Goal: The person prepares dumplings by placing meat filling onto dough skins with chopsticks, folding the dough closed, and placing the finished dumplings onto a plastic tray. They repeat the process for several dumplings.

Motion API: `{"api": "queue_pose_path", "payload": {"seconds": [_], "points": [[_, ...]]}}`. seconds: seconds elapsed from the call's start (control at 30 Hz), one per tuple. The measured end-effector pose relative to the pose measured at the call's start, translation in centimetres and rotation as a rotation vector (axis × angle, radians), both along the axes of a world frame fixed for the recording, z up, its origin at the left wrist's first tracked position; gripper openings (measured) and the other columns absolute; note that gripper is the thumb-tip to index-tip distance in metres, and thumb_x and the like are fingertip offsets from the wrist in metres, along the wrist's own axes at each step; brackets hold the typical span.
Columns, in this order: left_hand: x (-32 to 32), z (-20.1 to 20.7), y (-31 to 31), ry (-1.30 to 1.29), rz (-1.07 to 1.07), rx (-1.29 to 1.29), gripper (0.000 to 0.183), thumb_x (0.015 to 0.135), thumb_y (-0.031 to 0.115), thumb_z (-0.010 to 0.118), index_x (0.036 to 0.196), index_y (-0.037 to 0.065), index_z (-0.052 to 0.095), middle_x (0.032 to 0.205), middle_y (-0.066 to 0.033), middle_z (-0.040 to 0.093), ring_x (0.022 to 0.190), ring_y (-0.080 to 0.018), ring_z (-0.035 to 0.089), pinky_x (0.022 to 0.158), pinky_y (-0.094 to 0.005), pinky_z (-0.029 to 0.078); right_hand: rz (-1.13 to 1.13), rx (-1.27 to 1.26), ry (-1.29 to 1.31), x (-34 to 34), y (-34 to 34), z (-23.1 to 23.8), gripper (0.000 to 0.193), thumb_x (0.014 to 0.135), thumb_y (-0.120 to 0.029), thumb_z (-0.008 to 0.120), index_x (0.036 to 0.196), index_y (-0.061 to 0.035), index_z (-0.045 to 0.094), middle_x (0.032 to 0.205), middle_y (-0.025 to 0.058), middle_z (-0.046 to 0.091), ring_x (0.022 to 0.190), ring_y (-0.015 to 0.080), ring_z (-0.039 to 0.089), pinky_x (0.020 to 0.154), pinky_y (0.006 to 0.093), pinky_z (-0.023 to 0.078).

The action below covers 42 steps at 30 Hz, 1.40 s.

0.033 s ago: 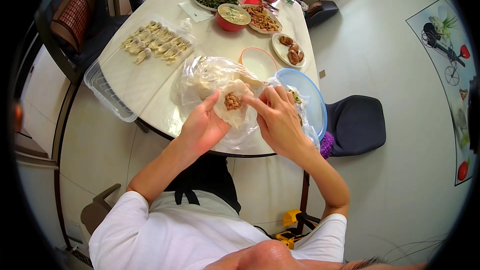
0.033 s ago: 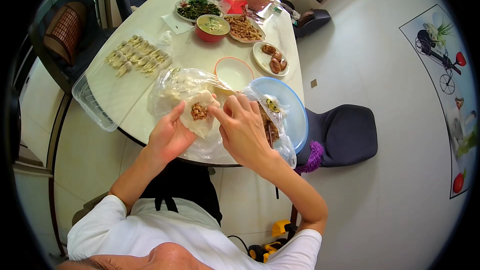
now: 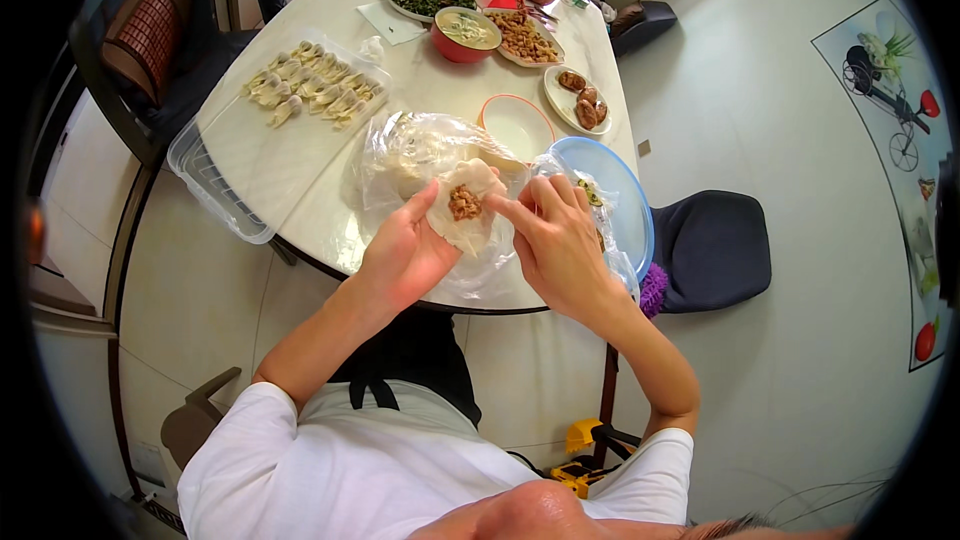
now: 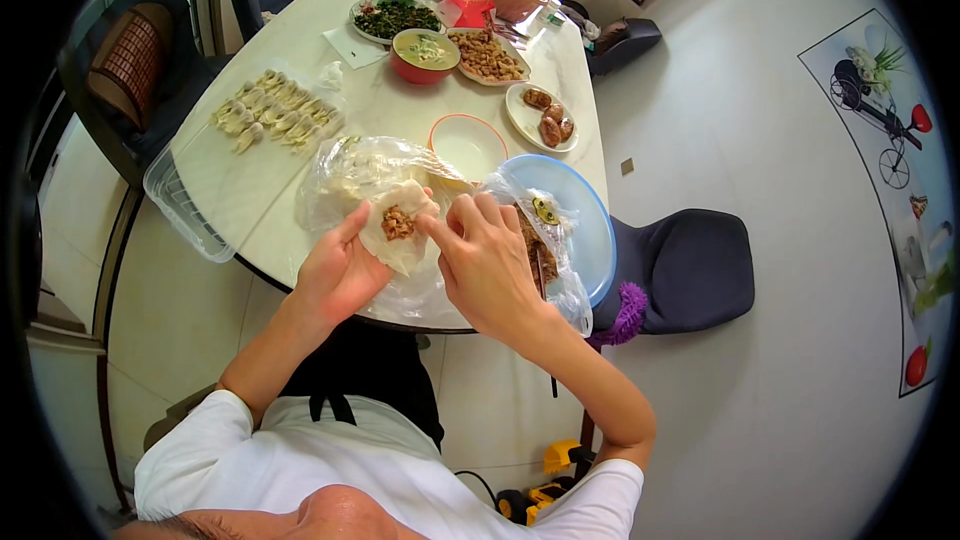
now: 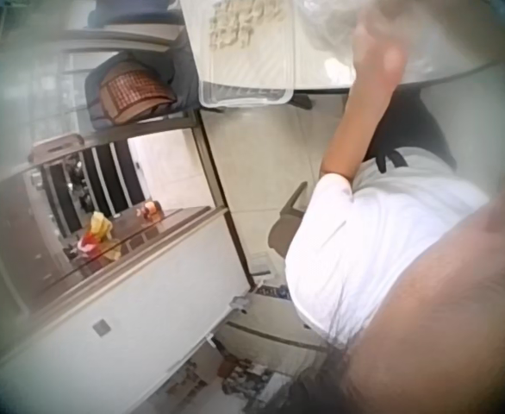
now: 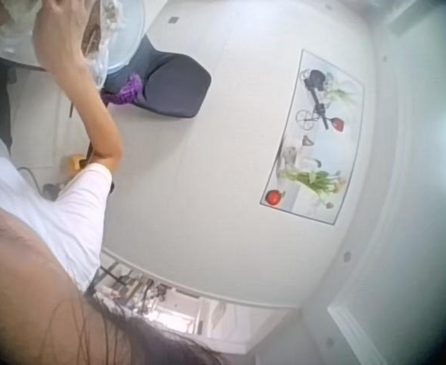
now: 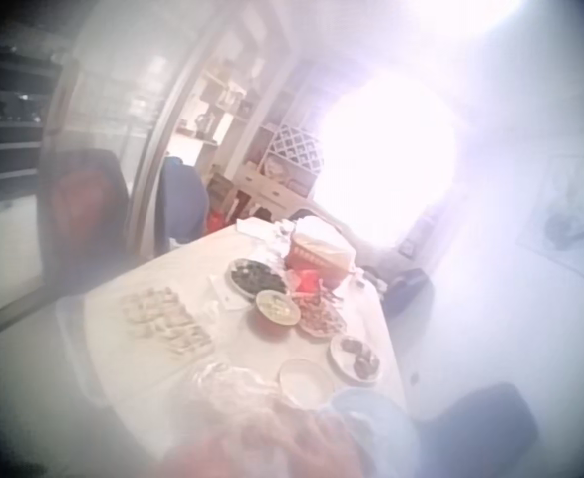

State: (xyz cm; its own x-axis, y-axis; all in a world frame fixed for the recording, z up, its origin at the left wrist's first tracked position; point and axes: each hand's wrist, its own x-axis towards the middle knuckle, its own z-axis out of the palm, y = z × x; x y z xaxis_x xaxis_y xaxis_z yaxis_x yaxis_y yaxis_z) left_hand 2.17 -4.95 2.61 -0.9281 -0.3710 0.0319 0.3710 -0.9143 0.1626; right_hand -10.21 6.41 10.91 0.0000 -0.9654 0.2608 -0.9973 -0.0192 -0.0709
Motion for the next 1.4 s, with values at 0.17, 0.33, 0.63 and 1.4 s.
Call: {"api": "queue_pose_path", "payload": {"seconds": [0.17,0.33,0.63,1.4], "points": [[0.0,0.2,0.2,-0.050,0.024,0.071,0.043,0.102,0.024,0.028,0.137,-0.001,0.033,0.139,-0.0121,0.042,0.128,-0.0236,0.041,0.108,-0.0391,0.032,0.030,0.078,0.009,1.5,1.4,0.5,0.040,0.069,0.001,0.063,0.108,-0.0100,0.060,0.085,0.0062,0.047,0.086,0.0233,0.047,0.074,0.0367,0.036],[0.0,-0.1,0.4,0.023,-0.017,0.064,0.044,0.102,0.024,0.027,0.138,-0.001,0.033,0.139,-0.0123,0.042,0.129,-0.0232,0.040,0.109,-0.0399,0.031,0.081,0.057,-0.036,1.8,1.8,0.7,0.043,0.069,0.004,0.061,0.109,-0.0113,0.062,0.084,0.0065,0.047,0.083,0.0234,0.046,0.073,0.0357,0.036],[0.6,0.5,0.9,0.052,-0.087,0.086,0.045,0.102,0.024,0.025,0.137,-0.004,0.031,0.141,-0.0167,0.039,0.130,-0.0266,0.039,0.110,-0.0405,0.031,0.026,-0.022,0.043,0.7,2.0,0.8,0.040,0.069,0.000,0.065,0.107,-0.0108,0.058,0.086,0.0057,0.049,0.085,0.0233,0.048,0.074,0.0365,0.036],[1.0,0.4,2.5,-0.042,0.074,-0.612,0.041,0.096,0.015,0.053,0.133,0.001,0.044,0.126,-0.0042,0.054,0.115,-0.0120,0.051,0.102,-0.0289,0.040,0.025,-0.228,-0.231,1.3,0.0,1.4,0.009,0.080,-0.005,0.061,0.084,-0.0032,0.053,0.080,0.0081,0.053,0.078,0.0256,0.050,0.071,0.0364,0.036]]}}
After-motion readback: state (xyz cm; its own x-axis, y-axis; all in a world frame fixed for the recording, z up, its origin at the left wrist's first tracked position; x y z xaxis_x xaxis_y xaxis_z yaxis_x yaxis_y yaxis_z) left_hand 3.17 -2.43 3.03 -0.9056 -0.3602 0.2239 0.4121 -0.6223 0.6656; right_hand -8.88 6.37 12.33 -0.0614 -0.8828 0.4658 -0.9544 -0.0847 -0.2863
